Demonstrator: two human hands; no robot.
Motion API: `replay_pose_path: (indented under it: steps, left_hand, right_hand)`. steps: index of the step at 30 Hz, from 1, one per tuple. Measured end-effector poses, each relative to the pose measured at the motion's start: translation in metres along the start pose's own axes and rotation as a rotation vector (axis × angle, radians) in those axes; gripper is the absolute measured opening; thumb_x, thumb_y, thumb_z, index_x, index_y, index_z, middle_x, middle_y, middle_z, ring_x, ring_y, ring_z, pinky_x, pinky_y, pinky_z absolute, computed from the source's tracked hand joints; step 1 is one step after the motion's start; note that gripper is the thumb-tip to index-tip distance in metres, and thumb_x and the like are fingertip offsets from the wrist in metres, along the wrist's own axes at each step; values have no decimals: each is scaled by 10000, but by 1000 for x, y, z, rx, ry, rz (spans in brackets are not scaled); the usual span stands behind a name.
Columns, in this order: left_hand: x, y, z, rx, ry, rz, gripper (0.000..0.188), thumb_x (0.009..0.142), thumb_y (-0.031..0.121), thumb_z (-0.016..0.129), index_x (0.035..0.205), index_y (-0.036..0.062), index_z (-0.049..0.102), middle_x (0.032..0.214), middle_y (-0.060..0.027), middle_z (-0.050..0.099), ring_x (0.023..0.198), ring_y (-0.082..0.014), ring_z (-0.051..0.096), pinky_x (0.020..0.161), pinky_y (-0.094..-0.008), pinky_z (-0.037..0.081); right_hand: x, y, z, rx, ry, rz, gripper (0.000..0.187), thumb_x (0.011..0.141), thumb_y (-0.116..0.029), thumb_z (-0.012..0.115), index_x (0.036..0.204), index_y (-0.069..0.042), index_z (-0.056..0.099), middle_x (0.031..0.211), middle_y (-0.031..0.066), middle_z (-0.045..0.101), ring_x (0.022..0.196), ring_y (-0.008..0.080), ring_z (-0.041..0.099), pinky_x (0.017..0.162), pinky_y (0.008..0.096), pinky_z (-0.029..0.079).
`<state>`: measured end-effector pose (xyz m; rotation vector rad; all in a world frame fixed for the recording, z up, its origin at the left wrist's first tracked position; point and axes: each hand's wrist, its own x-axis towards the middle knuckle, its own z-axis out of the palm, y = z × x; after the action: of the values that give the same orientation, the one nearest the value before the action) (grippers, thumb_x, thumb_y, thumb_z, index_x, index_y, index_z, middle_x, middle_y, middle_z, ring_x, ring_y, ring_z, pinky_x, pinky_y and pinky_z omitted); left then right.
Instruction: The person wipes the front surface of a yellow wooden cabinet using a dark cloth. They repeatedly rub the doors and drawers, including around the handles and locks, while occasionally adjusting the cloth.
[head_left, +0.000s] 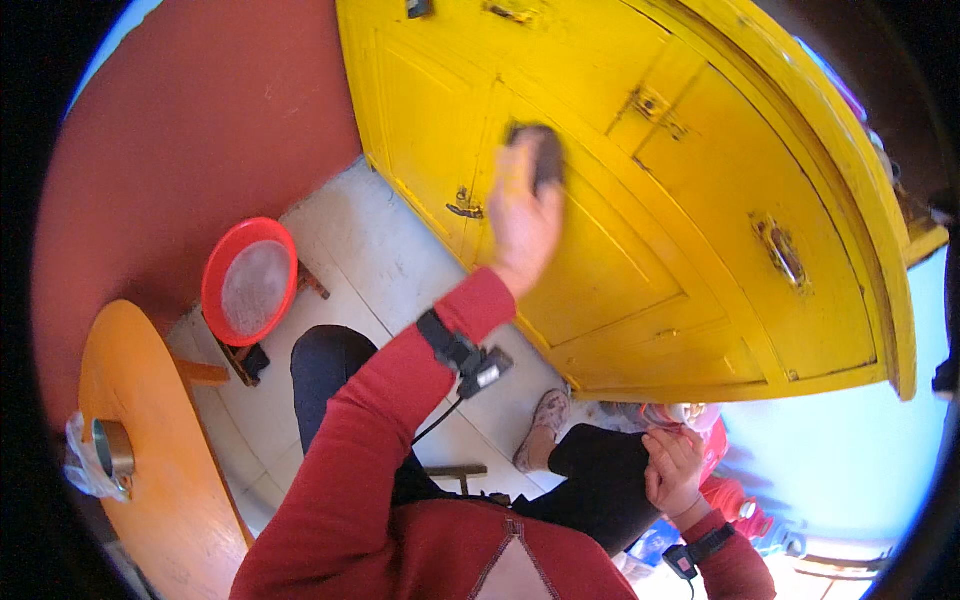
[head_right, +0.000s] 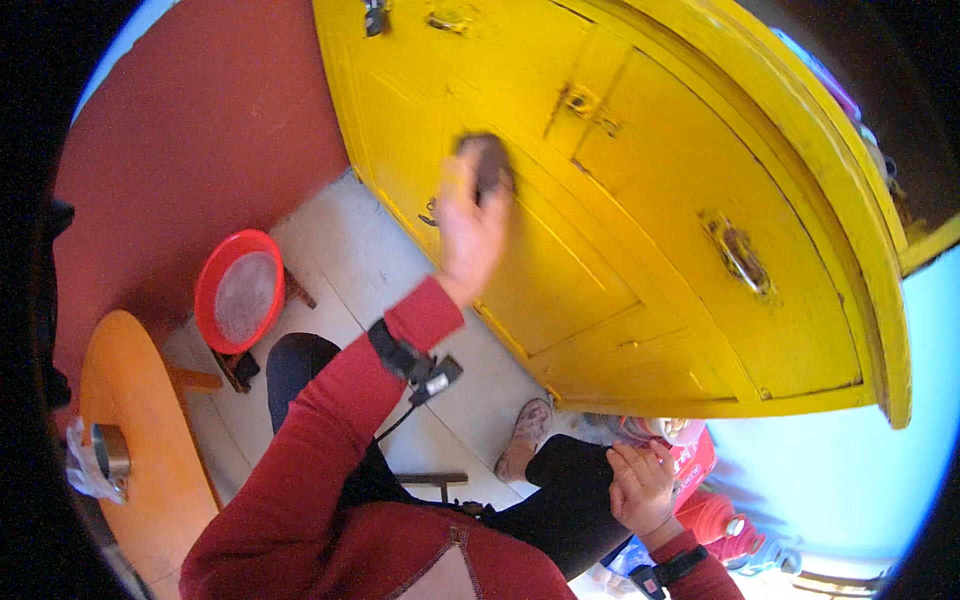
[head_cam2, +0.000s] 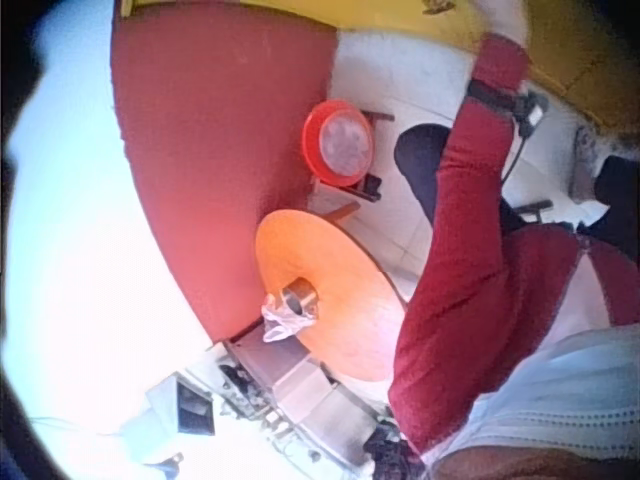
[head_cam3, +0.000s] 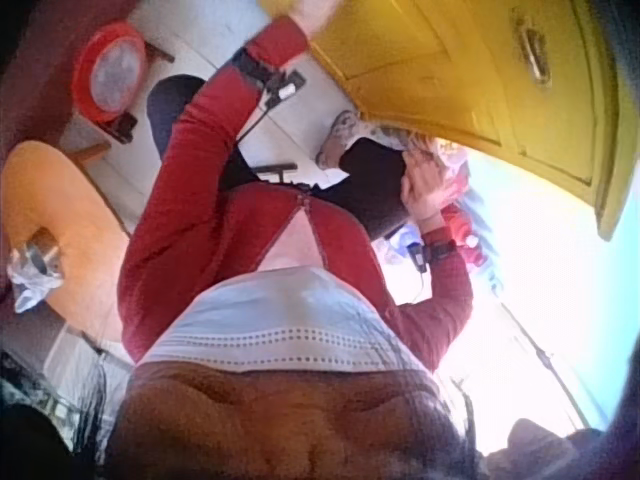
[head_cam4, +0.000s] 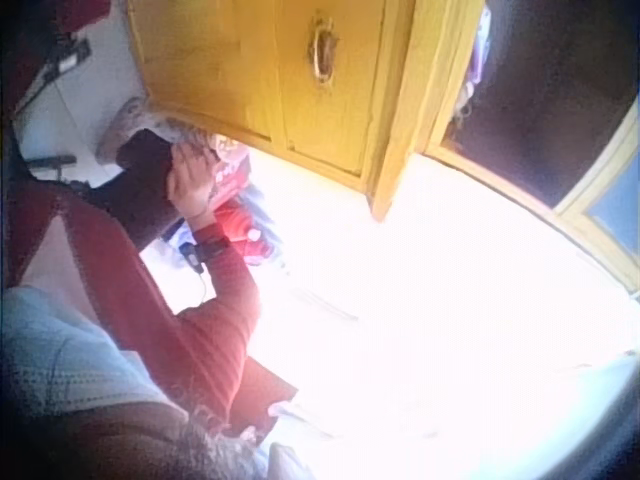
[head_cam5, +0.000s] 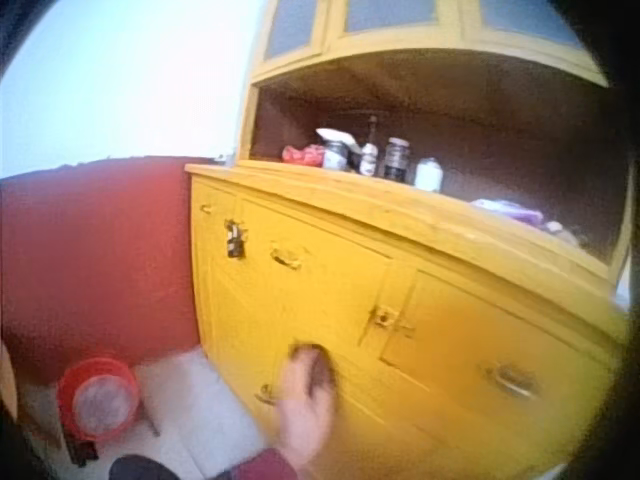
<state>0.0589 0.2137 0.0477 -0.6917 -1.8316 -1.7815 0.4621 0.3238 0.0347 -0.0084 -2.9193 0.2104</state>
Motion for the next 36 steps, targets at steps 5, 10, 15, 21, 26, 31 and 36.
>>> replay_pose_path:
  steps: [5, 10, 15, 21, 26, 31, 36]
  left_hand:
    - [-14, -1, 23, 44, 109, 36, 421, 925, 40, 595, 1340, -12, 545, 1177, -274, 590, 1093, -481, 581, 939, -489, 496]
    - [-103, 52, 33, -102, -351, 345, 567, 778, -53, 562, 1343, -1, 564, 1168, -244, 604, 1108, -467, 587, 975, -481, 496]
    - [-39, 27, 29, -180, 49, -149, 272, 984, 81, 619, 1243, 3, 589, 1111, -213, 621, 1041, -394, 616, 939, -418, 502]
    - [-103, 40, 51, -87, -126, 173, 419, 923, 57, 622, 1328, -22, 547, 1187, -221, 581, 1118, -393, 584, 1014, -435, 467]
    - [-163, 24, 58, -144, -320, 359, 588, 786, -16, 639, 1361, 85, 574, 1166, -205, 580, 1088, -431, 592, 928, -488, 511]
    - [-204, -25, 28, 23, -512, 169, 563, 800, -35, 641, 1344, 97, 590, 1182, -190, 592, 1096, -447, 594, 920, -495, 511]
    - [-161, -47, 10, -62, -69, -130, 433, 935, -4, 623, 1360, 27, 546, 1254, -238, 584, 1168, -434, 581, 999, -446, 473]
  right_hand:
    - [-2, 1, 2, 2, 62, 17, 457, 709, -50, 682, 1166, -42, 684, 1224, 124, 688, 1016, 296, 655, 1081, 512, 403]
    - [-4, 2, 0, -9, 34, 14, 439, 719, -49, 679, 1158, -42, 687, 1212, 125, 693, 1026, 290, 661, 1072, 518, 409]
    - [-12, 1, -4, -23, 121, 48, 446, 709, -77, 688, 1154, -51, 692, 1214, 114, 691, 1012, 284, 659, 1078, 513, 402]
    - [-8, 5, 0, -14, 78, 43, 441, 712, -61, 689, 1153, -51, 689, 1218, 111, 690, 1014, 273, 660, 1068, 513, 408]
    - [0, 0, 2, -15, 79, 56, 427, 715, -61, 689, 1142, -56, 694, 1223, 107, 690, 1022, 272, 660, 1072, 510, 407]
    - [0, -3, 1, -40, 75, 51, 404, 719, -62, 688, 1122, -52, 700, 1221, 116, 692, 1023, 276, 663, 1077, 511, 410]
    - [-2, -2, 1, -18, 36, 55, 380, 723, -50, 682, 1103, -45, 698, 1211, 124, 694, 1013, 284, 667, 1072, 519, 415]
